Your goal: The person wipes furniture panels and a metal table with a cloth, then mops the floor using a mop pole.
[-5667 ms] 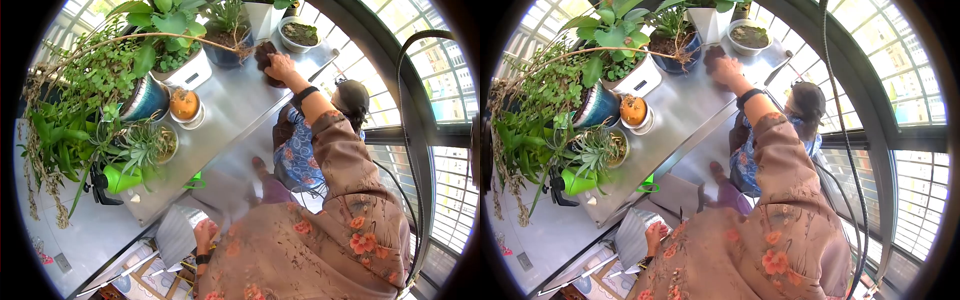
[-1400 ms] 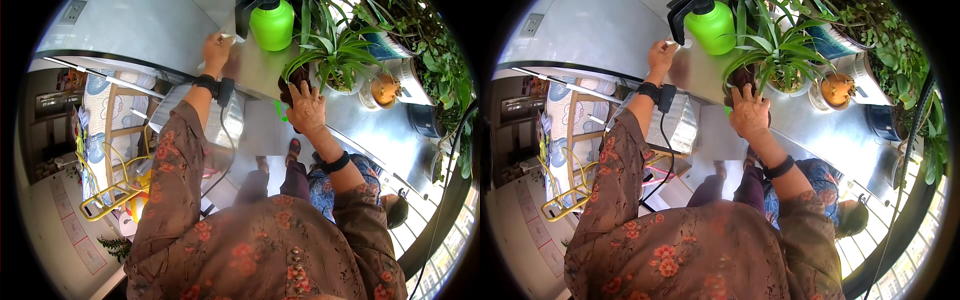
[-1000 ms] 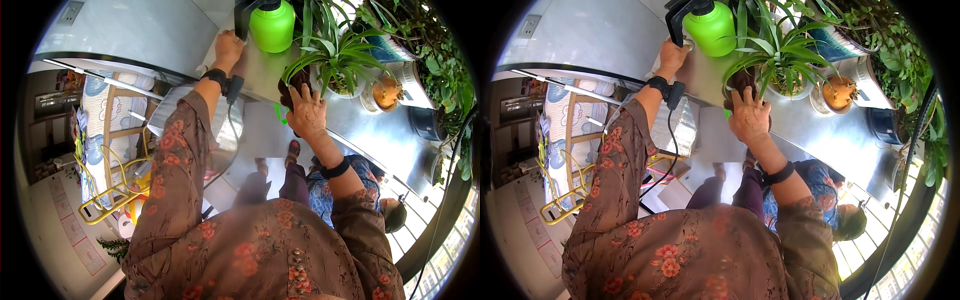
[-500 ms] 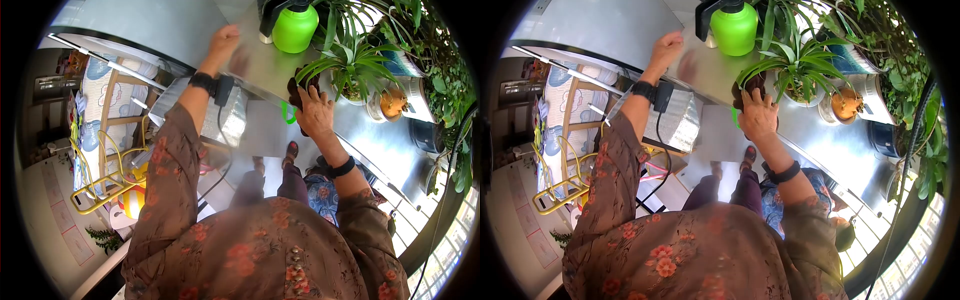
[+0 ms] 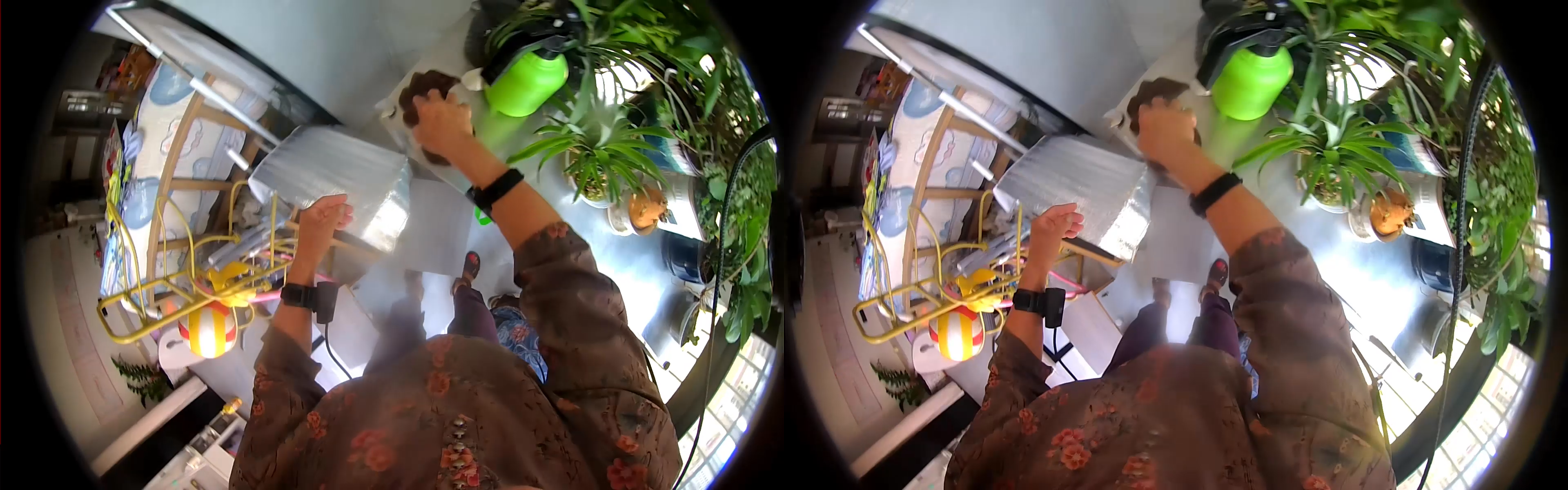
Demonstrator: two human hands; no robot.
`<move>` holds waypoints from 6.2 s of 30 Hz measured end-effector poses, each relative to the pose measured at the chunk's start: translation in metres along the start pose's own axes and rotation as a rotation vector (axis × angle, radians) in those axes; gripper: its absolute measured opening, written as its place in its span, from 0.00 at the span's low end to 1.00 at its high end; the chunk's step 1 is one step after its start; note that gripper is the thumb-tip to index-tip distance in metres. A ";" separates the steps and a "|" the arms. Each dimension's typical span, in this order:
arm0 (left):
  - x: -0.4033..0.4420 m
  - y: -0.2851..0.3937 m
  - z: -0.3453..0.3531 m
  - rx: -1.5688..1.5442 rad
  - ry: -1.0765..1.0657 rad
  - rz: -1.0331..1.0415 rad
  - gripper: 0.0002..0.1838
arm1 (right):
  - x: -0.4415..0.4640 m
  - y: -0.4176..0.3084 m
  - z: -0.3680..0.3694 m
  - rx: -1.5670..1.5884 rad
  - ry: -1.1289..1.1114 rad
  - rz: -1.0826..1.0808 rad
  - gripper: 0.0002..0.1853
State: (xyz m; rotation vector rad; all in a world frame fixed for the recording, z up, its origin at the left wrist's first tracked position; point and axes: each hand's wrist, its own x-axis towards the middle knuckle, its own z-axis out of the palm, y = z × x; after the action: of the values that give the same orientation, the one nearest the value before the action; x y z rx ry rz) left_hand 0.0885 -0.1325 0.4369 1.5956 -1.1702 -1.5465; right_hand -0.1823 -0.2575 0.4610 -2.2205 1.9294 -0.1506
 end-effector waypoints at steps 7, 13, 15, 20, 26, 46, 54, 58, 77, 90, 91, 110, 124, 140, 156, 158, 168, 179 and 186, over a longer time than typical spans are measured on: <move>-0.037 -0.059 -0.028 -0.002 0.185 -0.126 0.16 | 0.027 -0.004 0.005 -0.002 0.008 -0.052 0.18; -0.043 -0.079 -0.044 0.070 0.262 -0.145 0.19 | -0.035 0.014 0.001 -0.027 0.009 -0.141 0.23; -0.045 -0.084 -0.044 0.051 0.267 -0.158 0.19 | -0.062 0.018 -0.006 -0.037 -0.004 -0.179 0.26; -0.052 -0.089 -0.032 0.023 0.274 -0.229 0.19 | -0.116 0.042 -0.009 -0.006 0.036 -0.269 0.30; -0.056 -0.088 -0.018 0.022 0.305 -0.333 0.17 | -0.138 0.064 -0.014 0.182 0.117 -0.377 0.27; -0.047 -0.026 -0.008 0.243 -0.243 0.004 0.15 | -0.184 0.043 -0.015 0.333 0.078 0.080 0.22; -0.036 0.028 -0.022 0.408 -0.462 0.092 0.14 | -0.281 0.021 -0.029 1.555 0.133 0.573 0.23; -0.047 0.041 0.031 0.191 -0.899 -0.057 0.24 | -0.300 -0.025 -0.050 1.363 0.278 0.489 0.25; -0.128 -0.009 0.098 0.000 -0.969 -0.339 0.22 | -0.495 -0.069 -0.314 0.570 0.964 -0.372 0.55; -0.168 -0.024 0.148 0.115 -0.992 -0.070 0.14 | -0.635 -0.026 -0.377 -0.286 1.385 0.008 0.43; -0.168 -0.029 0.150 0.052 -0.880 -0.166 0.19 | -0.642 -0.022 -0.386 -0.332 1.415 0.026 0.42; -0.134 -0.002 0.153 0.094 -1.033 -0.251 0.16 | -0.605 -0.108 -0.348 -0.512 1.310 0.214 0.24; -0.124 -0.002 0.153 0.141 -1.096 -0.204 0.12 | -0.683 -0.104 -0.339 0.059 1.401 0.543 0.20; -0.241 0.107 0.209 0.609 -1.667 0.611 0.17 | -0.528 -0.095 -0.013 1.685 0.735 0.616 0.39; -0.167 0.053 0.194 0.469 -1.461 0.264 0.22 | -0.512 -0.072 -0.010 0.401 0.904 0.771 0.15; -0.157 0.045 0.193 0.588 -1.445 0.340 0.25 | -0.506 -0.068 -0.004 0.498 0.927 0.652 0.11; -0.178 0.025 0.206 0.678 -1.518 0.518 0.26 | -0.488 -0.082 -0.011 0.671 0.746 0.500 0.10; -0.175 0.018 0.199 0.405 -1.519 0.225 0.22 | -0.506 -0.098 -0.015 0.960 0.773 0.506 0.19; -0.154 0.008 0.195 0.340 -1.399 0.218 0.20 | -0.524 -0.110 -0.010 0.735 0.820 0.639 0.20</move>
State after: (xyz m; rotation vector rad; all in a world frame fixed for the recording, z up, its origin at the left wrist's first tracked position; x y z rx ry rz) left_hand -0.0920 0.0311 0.4866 0.2678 -2.2638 -2.4092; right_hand -0.1534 0.2737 0.5208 -1.0503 2.2677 -1.5431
